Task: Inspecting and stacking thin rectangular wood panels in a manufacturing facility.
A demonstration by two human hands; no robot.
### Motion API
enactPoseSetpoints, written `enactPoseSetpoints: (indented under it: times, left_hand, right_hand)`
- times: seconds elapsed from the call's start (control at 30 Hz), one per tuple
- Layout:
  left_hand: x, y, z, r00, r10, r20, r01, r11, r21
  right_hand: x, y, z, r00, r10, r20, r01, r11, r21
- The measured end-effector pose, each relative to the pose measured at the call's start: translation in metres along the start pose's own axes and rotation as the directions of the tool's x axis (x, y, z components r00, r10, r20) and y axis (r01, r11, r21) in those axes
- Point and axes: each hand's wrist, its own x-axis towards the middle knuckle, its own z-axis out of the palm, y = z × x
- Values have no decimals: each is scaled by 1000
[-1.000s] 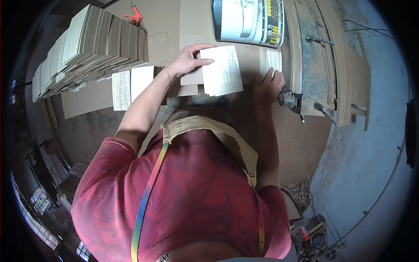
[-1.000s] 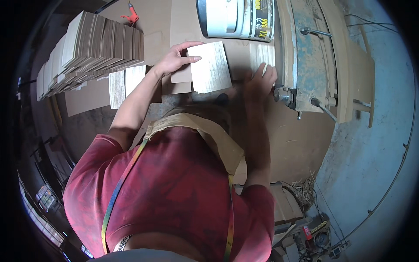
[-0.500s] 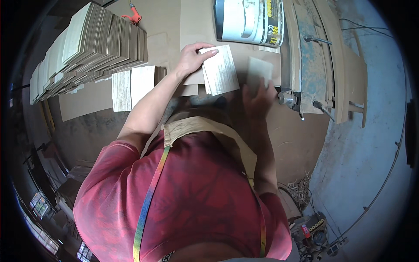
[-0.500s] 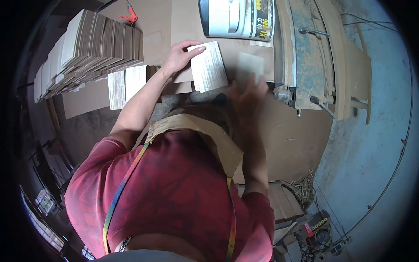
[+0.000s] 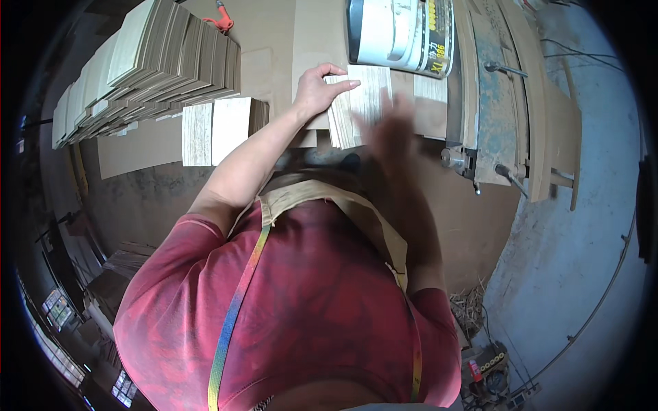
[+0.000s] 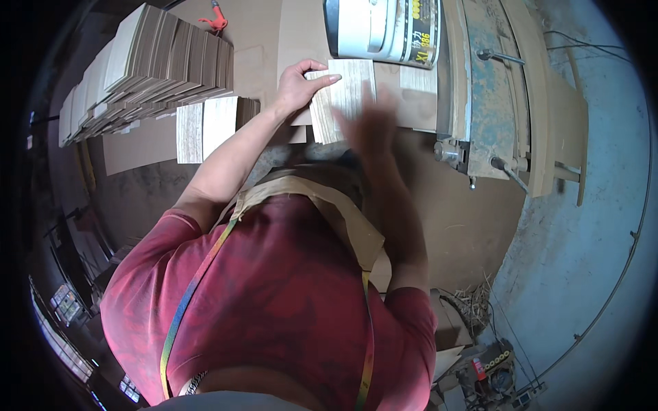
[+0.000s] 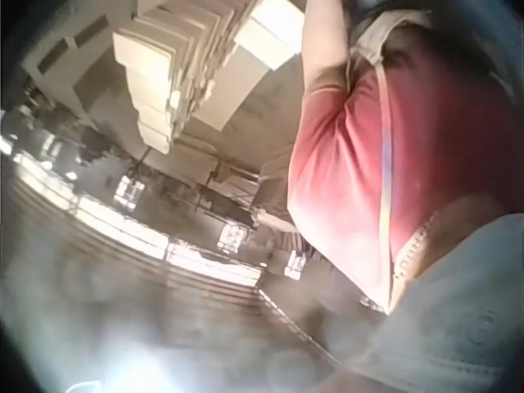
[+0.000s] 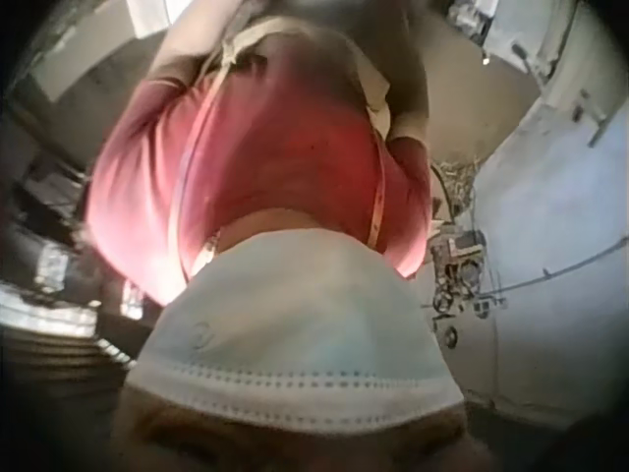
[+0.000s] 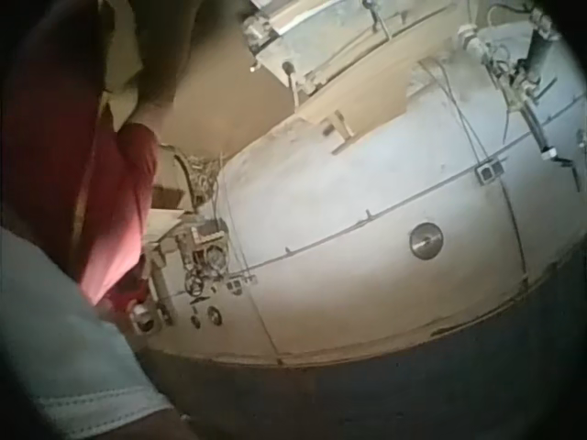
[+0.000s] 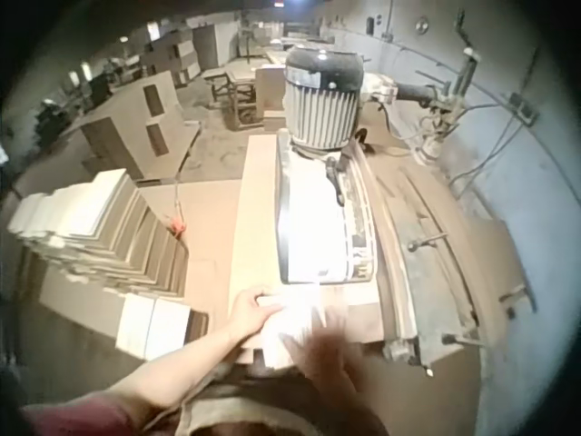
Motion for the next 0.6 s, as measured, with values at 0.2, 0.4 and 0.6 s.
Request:
enactPoseSetpoints:
  times: [0.2, 0.4, 0.6]
  left_hand:
    - [0, 16, -13, 995, 16, 96, -13, 999, -34]
    - [-1, 4, -35, 971, 71, 230, -42, 991, -131]
    - [3, 20, 2, 998, -65, 23, 66, 997, -42]
  right_hand:
    - [-56, 29, -21, 989, 140, -46, -140, 990, -4]
    - [-24, 85, 0, 976, 130, -175, -169, 959, -226]
    - [39, 77, 30, 955, 154, -253, -183, 979, -94]
